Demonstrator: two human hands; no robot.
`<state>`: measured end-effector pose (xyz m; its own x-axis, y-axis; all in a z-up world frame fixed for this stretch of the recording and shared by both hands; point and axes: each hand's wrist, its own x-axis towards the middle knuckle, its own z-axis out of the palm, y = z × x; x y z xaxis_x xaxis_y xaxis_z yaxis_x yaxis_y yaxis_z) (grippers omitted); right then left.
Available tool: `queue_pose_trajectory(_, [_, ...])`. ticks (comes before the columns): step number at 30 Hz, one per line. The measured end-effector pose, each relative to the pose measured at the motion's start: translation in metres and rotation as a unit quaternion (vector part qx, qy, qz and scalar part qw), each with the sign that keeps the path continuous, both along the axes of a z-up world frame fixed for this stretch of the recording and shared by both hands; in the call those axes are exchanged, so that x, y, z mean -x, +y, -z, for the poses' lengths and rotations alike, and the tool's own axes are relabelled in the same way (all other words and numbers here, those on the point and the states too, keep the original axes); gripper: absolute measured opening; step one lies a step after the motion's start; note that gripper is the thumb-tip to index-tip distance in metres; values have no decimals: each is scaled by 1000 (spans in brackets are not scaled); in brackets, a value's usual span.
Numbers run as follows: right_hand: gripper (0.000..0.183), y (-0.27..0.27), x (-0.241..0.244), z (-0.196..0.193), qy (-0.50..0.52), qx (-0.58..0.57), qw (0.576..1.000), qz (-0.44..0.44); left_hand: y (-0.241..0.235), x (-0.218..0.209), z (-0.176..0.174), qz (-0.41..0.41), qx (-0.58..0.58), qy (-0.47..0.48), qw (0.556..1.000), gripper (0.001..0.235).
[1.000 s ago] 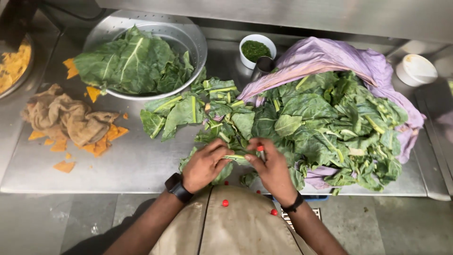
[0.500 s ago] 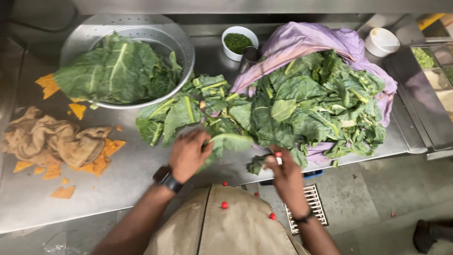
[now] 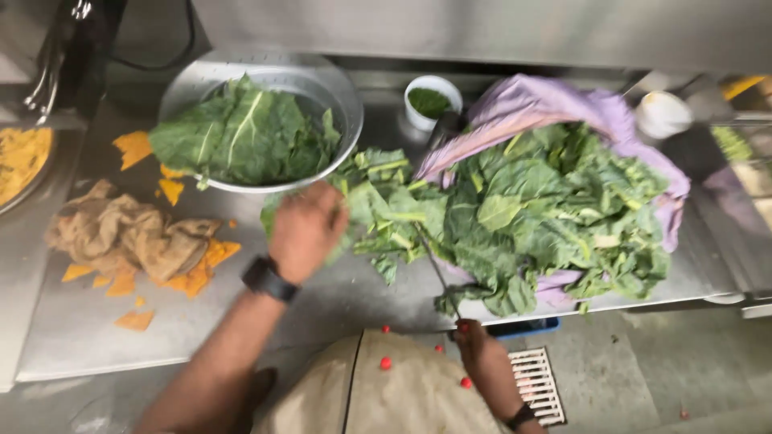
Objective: The person uses shears to trim the stems off large green leafy vegetables and places the trimmed leaves into a metal colander. The person repeatedly picks up leaves, cuts the stems, and deposits the leaves into the colander while the stems accumulate on the counter.
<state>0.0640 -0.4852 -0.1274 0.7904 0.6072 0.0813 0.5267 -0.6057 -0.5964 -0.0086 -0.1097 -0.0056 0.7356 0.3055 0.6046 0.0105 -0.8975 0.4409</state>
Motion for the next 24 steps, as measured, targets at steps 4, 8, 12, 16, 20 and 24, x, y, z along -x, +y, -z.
queue_pose_trajectory(4, [23,-23,-2,1,171,-19,985,29,74,-12,-18,-163,-80,-80,980,21])
queue_pose_trajectory(8, [27,-24,-29,-31,236,-90,963,91,121,-32,-31,-301,-196,-53,932,59])
queue_pose_trajectory(12, [31,-51,-50,-52,303,-154,918,205,57,-74,19,-125,-194,16,973,43])
queue_pose_trajectory(16, [31,-81,-60,-65,318,-210,904,196,-58,-152,100,161,-189,101,963,47])
queue_pose_trajectory(20, [32,-102,-72,-69,303,-203,908,206,-80,-186,132,133,-265,364,883,36])
queue_pose_trajectory(24, [32,-137,-85,-56,293,-232,902,216,-18,-145,118,-91,-238,360,898,39])
